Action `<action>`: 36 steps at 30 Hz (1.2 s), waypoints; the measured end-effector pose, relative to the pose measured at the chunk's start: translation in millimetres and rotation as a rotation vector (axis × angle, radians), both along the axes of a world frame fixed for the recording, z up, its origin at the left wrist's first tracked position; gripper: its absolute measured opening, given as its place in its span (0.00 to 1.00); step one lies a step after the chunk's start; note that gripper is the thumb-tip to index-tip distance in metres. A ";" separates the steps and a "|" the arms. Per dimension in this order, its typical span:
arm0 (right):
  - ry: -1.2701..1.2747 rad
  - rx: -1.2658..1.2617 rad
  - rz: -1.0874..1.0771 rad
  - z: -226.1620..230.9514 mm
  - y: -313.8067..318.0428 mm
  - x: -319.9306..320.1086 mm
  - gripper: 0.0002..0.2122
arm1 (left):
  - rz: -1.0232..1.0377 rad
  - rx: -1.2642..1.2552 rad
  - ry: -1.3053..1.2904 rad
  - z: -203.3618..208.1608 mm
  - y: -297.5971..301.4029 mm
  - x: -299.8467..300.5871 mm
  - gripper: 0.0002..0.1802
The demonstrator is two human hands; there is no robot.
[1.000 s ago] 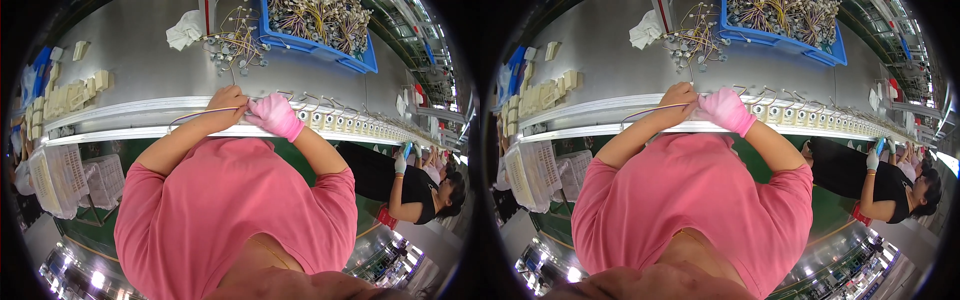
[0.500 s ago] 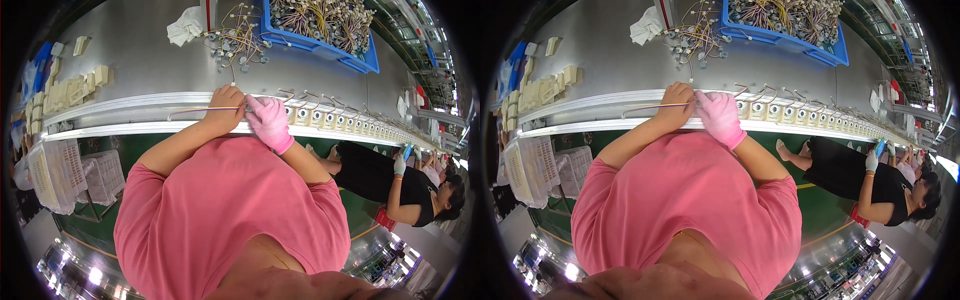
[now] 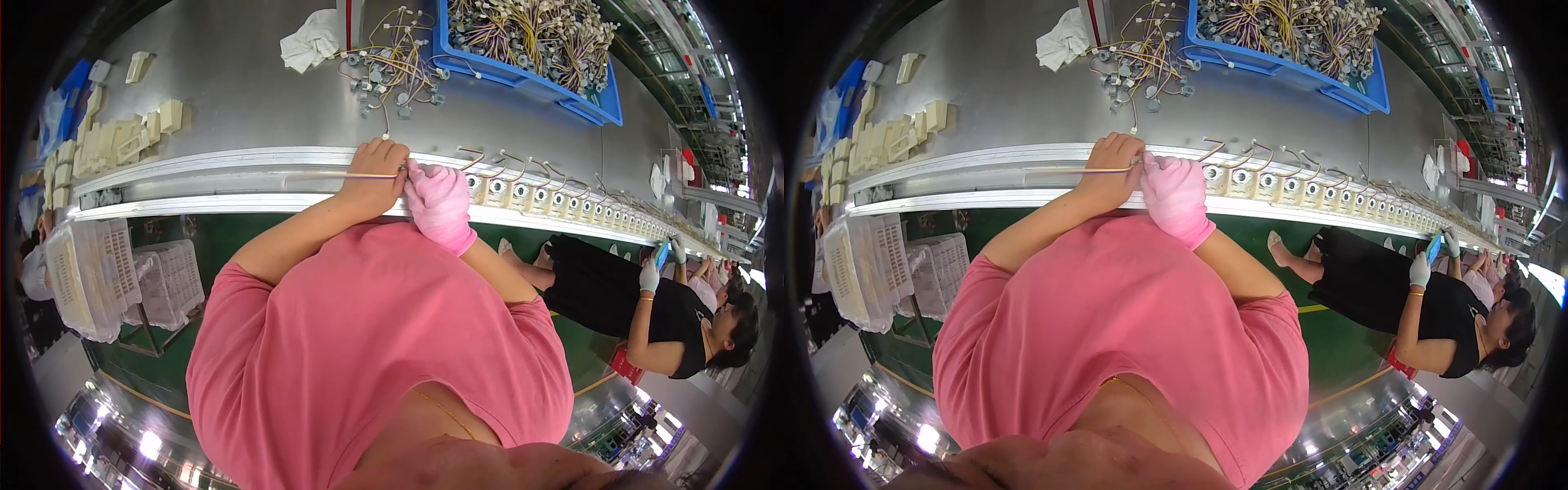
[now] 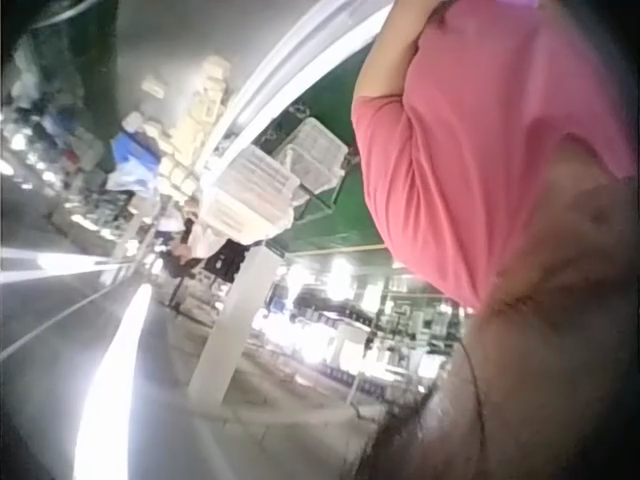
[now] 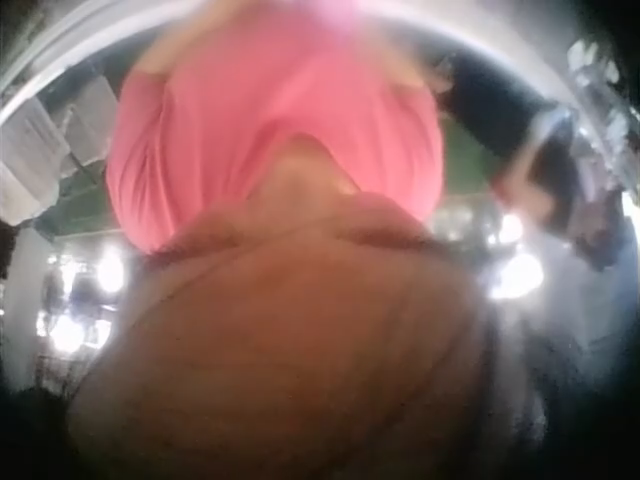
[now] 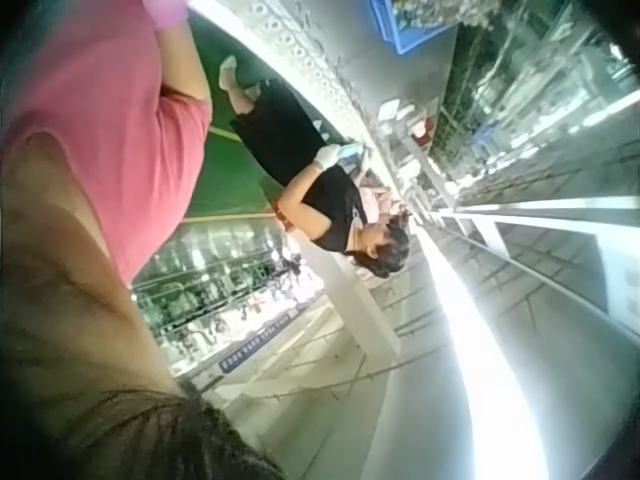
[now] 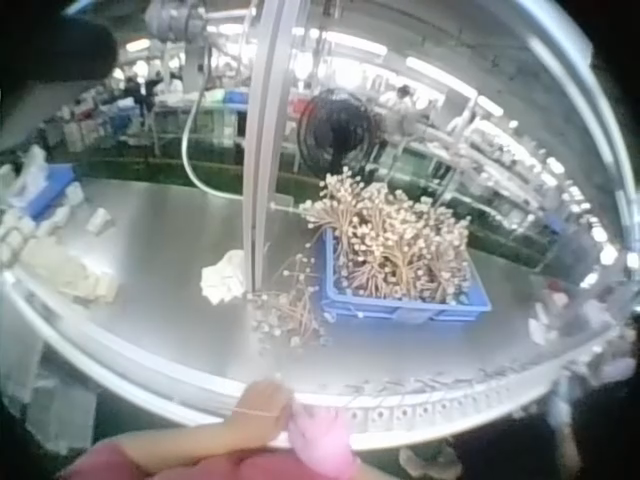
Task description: The person assembles wiring harnesses and connectors into plastic housings using an assembly tool, taking components from bins and placing them onto a conveyor belt.
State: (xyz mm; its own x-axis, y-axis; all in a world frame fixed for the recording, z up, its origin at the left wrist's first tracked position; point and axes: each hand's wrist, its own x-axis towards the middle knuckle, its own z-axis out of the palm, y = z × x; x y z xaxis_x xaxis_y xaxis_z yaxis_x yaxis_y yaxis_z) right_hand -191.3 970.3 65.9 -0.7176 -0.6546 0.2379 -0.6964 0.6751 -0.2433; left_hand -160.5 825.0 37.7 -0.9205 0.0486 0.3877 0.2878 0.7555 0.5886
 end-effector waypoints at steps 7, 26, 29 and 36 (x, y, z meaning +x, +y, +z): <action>-0.051 -0.020 -0.022 -4.4 0.9 -4.6 0.09 | 0.060 -0.074 -0.073 1.9 3.0 3.7 0.09; 0.195 0.459 0.550 31.5 -0.3 -58.8 0.11 | -0.062 -0.271 -0.058 1.5 -4.2 -4.9 0.04; -0.197 0.365 0.445 36.0 1.5 -51.1 0.10 | -0.053 -0.243 -0.064 0.2 -5.2 -6.0 0.04; -0.152 0.172 0.320 26.6 4.1 -44.2 0.16 | -0.064 -0.359 -0.071 4.1 -0.4 -3.5 0.05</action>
